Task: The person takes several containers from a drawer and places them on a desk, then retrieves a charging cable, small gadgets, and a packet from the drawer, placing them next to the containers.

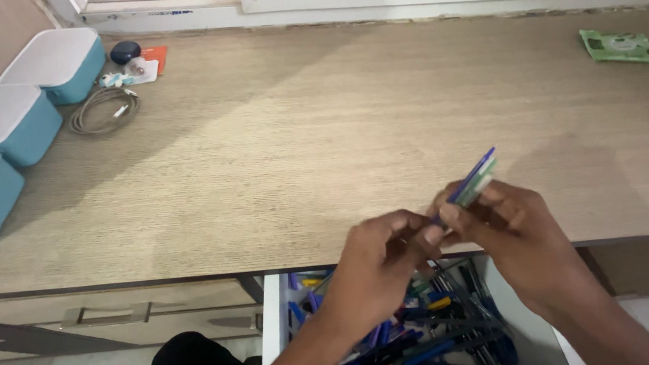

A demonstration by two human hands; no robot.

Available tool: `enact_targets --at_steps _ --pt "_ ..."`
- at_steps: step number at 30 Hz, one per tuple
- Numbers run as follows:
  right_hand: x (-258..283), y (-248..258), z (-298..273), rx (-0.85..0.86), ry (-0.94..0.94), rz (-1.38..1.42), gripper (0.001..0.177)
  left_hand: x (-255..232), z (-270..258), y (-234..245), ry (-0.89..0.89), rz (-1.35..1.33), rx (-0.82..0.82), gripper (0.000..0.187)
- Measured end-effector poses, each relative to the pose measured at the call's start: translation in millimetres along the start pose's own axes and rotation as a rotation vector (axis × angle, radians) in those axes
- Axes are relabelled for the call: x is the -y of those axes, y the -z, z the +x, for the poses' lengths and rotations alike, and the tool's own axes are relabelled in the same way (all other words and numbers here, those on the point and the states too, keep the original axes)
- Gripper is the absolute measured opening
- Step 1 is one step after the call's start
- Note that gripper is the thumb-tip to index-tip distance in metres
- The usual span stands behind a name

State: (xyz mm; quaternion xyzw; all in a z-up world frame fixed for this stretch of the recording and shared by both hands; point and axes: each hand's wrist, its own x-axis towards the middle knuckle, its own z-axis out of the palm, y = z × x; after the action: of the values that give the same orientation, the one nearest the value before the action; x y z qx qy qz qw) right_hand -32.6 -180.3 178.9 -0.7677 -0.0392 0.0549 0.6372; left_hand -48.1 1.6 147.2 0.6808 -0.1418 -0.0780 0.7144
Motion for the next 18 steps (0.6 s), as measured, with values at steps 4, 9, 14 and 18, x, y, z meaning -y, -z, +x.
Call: enact_targets --at_steps 4,9,14,18 --pt "2.8 -12.6 19.7 -0.054 -0.029 0.071 0.016 -4.9 15.1 9.7 -0.003 0.186 -0.113 0.024" --pt "10.7 -24.1 46.8 -0.039 -0.036 0.122 0.016 -7.5 33.5 34.2 -0.065 0.229 -0.186 0.02" --pt "22.9 -37.4 73.1 -0.049 -0.012 0.169 0.023 -2.6 49.8 58.3 -0.099 0.264 -0.239 0.021" --pt "22.5 -38.9 91.4 -0.057 0.085 0.12 0.03 7.8 59.9 81.2 -0.12 0.322 -0.254 0.021"
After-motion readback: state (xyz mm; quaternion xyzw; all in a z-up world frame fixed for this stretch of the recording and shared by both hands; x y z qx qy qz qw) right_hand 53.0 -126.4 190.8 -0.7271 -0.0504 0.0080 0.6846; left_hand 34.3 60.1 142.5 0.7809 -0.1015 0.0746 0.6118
